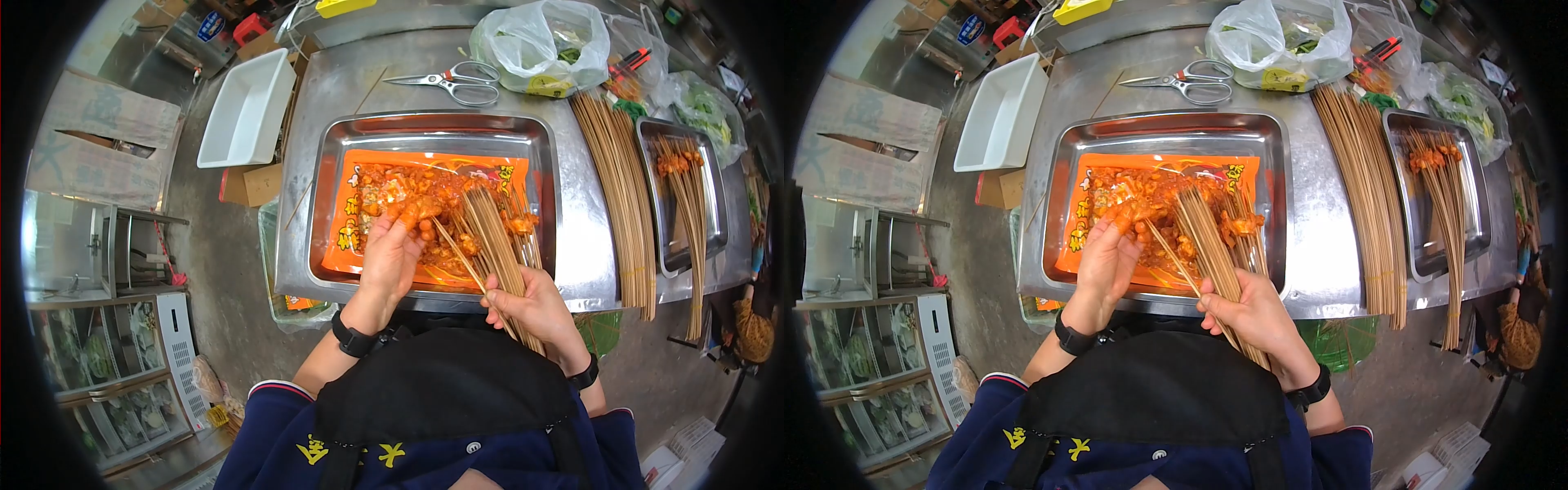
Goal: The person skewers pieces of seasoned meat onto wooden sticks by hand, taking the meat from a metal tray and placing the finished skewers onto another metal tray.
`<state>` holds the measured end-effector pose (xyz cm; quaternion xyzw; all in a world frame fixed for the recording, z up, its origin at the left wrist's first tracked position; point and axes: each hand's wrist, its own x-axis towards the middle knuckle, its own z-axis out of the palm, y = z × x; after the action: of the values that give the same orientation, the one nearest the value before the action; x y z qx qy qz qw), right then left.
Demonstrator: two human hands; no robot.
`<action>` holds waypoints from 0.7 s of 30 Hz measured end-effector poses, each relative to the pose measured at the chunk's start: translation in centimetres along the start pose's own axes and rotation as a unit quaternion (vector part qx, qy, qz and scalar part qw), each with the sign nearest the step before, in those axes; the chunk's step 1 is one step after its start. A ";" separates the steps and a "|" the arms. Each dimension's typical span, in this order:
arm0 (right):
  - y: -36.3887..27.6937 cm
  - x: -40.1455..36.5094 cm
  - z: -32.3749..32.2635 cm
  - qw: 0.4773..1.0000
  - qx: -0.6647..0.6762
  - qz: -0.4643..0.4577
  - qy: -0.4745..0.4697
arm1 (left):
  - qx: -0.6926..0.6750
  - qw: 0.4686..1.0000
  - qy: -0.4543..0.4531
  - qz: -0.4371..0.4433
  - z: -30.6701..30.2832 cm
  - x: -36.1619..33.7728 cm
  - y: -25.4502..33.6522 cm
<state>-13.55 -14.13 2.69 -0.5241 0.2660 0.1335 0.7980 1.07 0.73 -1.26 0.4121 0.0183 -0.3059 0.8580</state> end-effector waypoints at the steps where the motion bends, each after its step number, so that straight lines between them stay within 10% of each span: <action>1: 0.0 0.0 0.0 1.000 -0.002 0.000 0.000 | -0.009 1.000 0.001 -0.009 0.2 0.0 0.1; 21: 0.1 0.1 0.2 1.000 -0.002 0.009 -0.003 | 0.013 0.999 0.006 -0.049 -0.3 -0.1 0.0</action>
<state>-13.46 -13.93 2.64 -0.5231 0.2676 0.1428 0.7965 1.09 1.01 -1.40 0.4236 0.0398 -0.3453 0.8365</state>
